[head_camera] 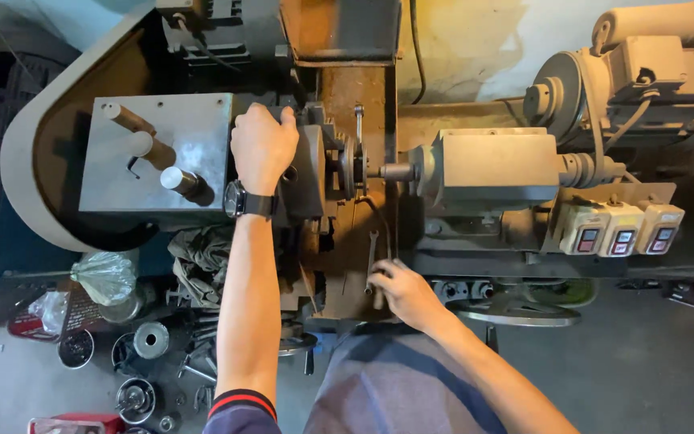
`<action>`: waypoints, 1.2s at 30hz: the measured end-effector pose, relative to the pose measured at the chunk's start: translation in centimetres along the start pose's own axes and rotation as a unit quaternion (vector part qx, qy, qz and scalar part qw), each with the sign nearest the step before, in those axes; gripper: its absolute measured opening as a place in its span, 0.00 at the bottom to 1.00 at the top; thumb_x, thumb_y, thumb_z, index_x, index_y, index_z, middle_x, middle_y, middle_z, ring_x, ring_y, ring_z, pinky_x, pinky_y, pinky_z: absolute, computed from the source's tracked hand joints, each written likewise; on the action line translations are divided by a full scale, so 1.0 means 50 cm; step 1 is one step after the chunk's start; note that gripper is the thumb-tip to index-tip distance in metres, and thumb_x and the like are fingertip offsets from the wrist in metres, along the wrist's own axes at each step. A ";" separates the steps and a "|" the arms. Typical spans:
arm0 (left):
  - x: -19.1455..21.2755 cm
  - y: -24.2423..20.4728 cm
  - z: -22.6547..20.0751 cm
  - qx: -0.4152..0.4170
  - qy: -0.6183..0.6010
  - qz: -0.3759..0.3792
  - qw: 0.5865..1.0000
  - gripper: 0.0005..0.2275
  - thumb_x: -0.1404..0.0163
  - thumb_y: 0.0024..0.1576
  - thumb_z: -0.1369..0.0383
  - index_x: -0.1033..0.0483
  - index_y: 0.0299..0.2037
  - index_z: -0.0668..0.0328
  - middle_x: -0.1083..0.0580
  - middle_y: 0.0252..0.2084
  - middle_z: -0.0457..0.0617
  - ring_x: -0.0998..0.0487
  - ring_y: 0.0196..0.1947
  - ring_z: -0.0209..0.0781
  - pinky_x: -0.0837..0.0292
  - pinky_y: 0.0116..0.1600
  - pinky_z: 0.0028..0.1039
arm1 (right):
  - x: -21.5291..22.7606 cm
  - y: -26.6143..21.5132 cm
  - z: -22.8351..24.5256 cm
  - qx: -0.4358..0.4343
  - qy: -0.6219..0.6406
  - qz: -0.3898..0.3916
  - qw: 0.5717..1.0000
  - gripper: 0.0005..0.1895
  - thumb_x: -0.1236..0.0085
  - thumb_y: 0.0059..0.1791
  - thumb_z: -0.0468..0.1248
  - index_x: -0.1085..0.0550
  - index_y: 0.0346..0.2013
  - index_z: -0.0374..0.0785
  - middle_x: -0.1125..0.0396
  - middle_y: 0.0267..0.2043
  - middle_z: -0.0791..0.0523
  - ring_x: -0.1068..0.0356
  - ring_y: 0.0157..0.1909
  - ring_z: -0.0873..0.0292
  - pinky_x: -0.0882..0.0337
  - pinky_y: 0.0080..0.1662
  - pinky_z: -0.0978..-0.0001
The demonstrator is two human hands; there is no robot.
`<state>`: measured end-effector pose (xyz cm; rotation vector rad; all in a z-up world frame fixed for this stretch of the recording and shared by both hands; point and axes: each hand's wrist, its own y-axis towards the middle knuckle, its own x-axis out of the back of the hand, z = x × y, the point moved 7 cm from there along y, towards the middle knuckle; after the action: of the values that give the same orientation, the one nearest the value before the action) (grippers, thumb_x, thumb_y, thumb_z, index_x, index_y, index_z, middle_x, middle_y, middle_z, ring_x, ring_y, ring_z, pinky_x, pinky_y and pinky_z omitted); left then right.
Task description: The person assembles a mechanical component on a lathe, using a wrench to tighten bolts and a hammer to secure parts. They then attach a large cylindrical cover to the machine and operate the control switches.
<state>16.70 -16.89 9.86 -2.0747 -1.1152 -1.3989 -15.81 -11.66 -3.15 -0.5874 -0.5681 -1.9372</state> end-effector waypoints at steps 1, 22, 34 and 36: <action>-0.002 0.001 0.004 0.000 -0.003 -0.001 1.000 0.21 0.45 0.59 0.54 0.23 0.36 0.73 0.24 0.39 0.73 0.22 0.42 0.71 0.25 0.47 0.51 | -0.010 0.008 -0.011 0.001 -0.003 0.000 1.000 0.17 0.48 0.40 0.24 0.23 0.43 0.33 0.30 0.52 0.46 0.29 0.52 0.44 0.25 0.50 0.59; 0.026 -0.014 -0.010 -0.019 -0.058 -0.017 0.998 0.22 0.43 0.56 0.56 0.21 0.46 0.73 0.23 0.41 0.73 0.22 0.45 0.72 0.27 0.51 0.50 | -0.168 0.136 -0.194 -0.349 -0.163 0.111 0.916 0.13 0.43 0.48 0.42 0.21 0.39 0.37 0.25 0.44 0.45 0.25 0.48 0.42 0.24 0.50 0.52; 0.027 -0.022 0.004 -0.026 -0.090 -0.027 0.995 0.23 0.43 0.56 0.57 0.23 0.51 0.74 0.22 0.42 0.73 0.21 0.46 0.69 0.26 0.53 0.47 | -0.133 0.053 -0.183 -0.221 0.563 -0.187 0.774 0.16 0.42 0.54 0.34 0.27 0.55 0.31 0.25 0.39 0.53 0.26 0.37 0.61 0.29 0.37 0.72; 0.029 -0.023 0.003 -0.010 -0.095 -0.015 0.995 0.24 0.43 0.56 0.56 0.23 0.52 0.73 0.22 0.43 0.72 0.21 0.47 0.68 0.26 0.53 0.46 | -0.074 0.063 -0.174 -0.206 0.527 -0.290 0.772 0.18 0.41 0.53 0.32 0.26 0.58 0.32 0.26 0.39 0.55 0.30 0.35 0.66 0.30 0.37 0.76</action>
<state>16.14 -15.54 11.02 -2.2534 -1.2147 -1.2507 -12.84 -15.74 -11.75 0.5511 0.4821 -2.5851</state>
